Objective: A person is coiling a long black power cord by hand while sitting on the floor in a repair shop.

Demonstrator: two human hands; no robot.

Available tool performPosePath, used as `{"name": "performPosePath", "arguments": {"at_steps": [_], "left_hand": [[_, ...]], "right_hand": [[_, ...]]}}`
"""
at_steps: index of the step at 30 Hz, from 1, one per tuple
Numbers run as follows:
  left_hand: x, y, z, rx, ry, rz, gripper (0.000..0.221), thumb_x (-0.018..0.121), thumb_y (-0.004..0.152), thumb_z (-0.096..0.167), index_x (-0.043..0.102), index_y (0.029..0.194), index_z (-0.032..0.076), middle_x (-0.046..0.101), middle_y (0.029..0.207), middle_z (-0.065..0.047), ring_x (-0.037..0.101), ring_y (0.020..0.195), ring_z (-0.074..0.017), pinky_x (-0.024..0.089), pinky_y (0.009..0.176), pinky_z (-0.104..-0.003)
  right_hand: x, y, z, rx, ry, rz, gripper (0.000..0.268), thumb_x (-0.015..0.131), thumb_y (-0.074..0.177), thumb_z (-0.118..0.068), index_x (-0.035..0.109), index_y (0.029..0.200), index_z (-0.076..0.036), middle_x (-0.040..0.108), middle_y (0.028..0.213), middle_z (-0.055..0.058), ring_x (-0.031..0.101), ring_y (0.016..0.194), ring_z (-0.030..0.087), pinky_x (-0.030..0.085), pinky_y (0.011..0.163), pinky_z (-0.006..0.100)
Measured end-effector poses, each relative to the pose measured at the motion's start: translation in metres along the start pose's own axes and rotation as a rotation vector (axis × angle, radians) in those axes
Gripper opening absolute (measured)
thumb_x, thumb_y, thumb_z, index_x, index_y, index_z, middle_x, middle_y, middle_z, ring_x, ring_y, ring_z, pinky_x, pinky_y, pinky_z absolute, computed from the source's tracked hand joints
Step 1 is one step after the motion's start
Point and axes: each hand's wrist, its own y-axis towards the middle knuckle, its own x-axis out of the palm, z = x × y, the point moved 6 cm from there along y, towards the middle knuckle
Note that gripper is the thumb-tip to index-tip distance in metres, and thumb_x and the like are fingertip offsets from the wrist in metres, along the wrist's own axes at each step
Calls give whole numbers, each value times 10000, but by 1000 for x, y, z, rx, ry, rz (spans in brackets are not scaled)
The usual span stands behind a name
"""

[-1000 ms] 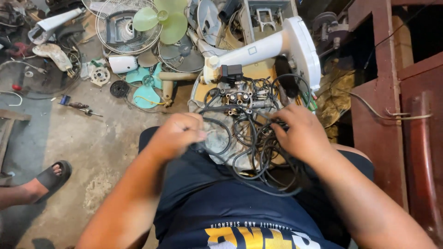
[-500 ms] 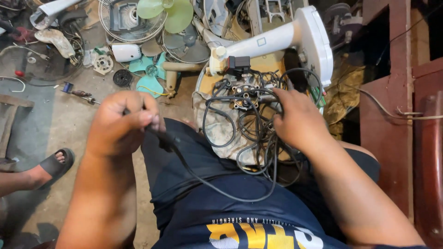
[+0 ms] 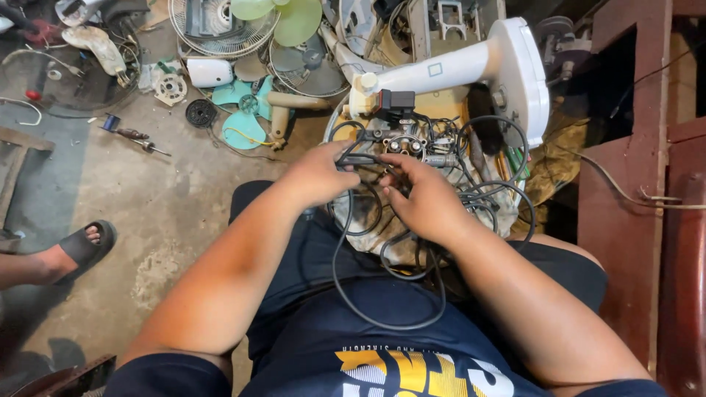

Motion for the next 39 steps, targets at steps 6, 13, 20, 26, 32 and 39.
{"name": "performPosePath", "arguments": {"at_steps": [6,13,20,26,32,39], "left_hand": [[-8,-17,15,32,151,0,595,729,814,426,665,1341,157,675,1335,-154,626,1275,-334,532,1027,-470],[-55,-45,-11,46,64,137,444,691,871,430,765,1129,76,723,1199,-201,607,1244,-420,477,1038,-528],[-94,-40,-120,-17,-404,286,369,766,894,374,755,1110,75,640,809,-95,615,745,-196,505,671,-355],[-91,-57,-127,0,-709,310,146,718,932,165,674,959,28,459,678,-18,443,588,-123,395,492,-235],[-106,-84,-78,396,-1314,-2,225,612,938,225,523,758,126,462,649,-17,454,633,-161,440,650,-344],[-108,-93,-74,432,-1149,102,180,653,957,252,567,893,107,582,747,-74,563,676,-191,510,681,-317]], "right_hand": [[-10,-11,-23,-203,322,-91,443,655,913,7,652,1354,-23,774,1035,200,693,1024,329,520,960,492],[-88,-23,0,-332,-75,176,350,711,952,-87,721,1300,-41,721,1101,168,682,1097,403,491,993,515],[-90,-40,36,-416,-480,74,495,859,770,-263,747,1219,-85,750,1108,165,692,1120,398,479,1040,533],[-51,-45,22,-317,-814,-155,759,877,645,-585,708,1276,-198,717,1277,94,621,1276,334,345,1163,555],[-15,-62,24,-473,-571,-247,717,864,619,-620,735,1171,-180,575,1466,77,372,1480,362,201,1222,593],[-37,-68,-21,-515,-163,-197,118,771,808,-153,751,911,-99,760,995,33,640,1062,282,430,989,460]]}}
